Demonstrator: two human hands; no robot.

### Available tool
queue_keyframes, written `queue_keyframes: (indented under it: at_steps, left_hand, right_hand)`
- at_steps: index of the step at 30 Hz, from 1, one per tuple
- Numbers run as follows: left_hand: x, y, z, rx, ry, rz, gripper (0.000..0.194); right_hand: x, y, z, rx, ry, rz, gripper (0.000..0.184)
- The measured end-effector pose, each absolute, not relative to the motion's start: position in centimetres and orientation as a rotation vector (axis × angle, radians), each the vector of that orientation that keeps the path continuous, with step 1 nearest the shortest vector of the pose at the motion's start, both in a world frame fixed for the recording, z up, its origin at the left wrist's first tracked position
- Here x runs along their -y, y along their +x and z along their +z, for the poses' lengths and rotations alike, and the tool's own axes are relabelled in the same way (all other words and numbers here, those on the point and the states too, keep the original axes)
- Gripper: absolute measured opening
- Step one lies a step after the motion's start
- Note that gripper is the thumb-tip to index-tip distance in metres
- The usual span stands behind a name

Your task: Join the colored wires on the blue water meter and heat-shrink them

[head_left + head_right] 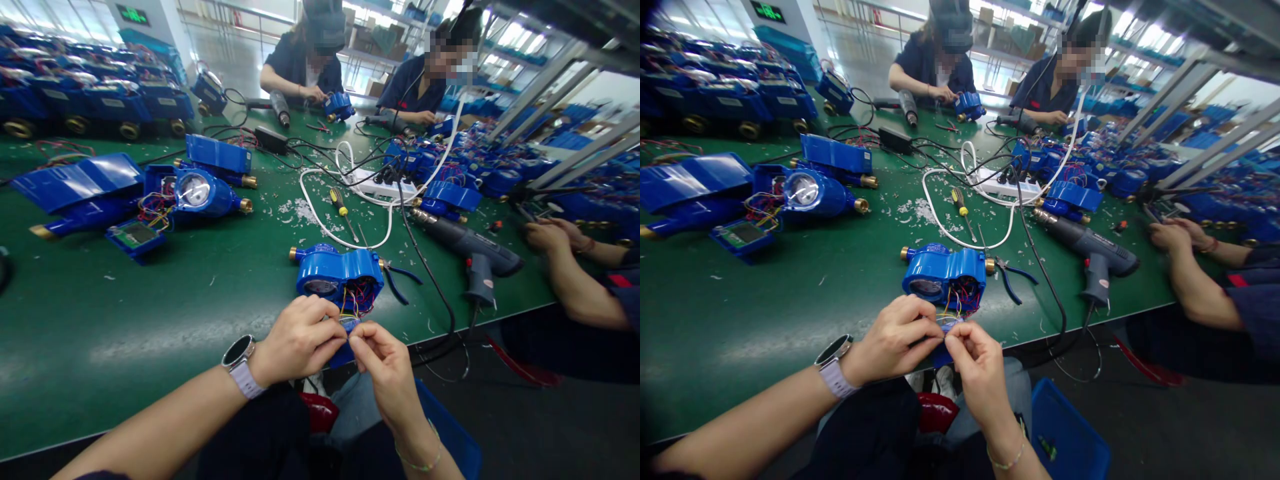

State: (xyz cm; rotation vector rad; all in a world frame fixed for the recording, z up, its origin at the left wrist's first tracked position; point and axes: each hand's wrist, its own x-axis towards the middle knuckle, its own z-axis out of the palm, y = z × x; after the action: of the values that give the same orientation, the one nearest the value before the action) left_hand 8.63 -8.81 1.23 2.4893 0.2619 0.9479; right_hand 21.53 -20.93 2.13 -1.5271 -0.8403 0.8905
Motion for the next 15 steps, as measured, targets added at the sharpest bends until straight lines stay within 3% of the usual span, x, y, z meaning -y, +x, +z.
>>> queue_keyframes:
  at_steps: [5,11,15]
  left_hand:
    - [8.9,8.4,1.3,-0.264,2.479,0.968,0.016]
    - [8.4,8.1,1.5,-0.291,2.273,0.797,0.012]
    - [8.3,8.1,1.6,-0.332,2.065,0.698,0.010]
  right_hand:
    - [20.8,21.4,1.9,0.734,-1.473,0.950,0.024]
    - [20.9,23.1,2.6,0.739,-1.500,0.770,0.021]
    - [21.4,23.4,3.4,0.933,-1.567,0.759,0.036]
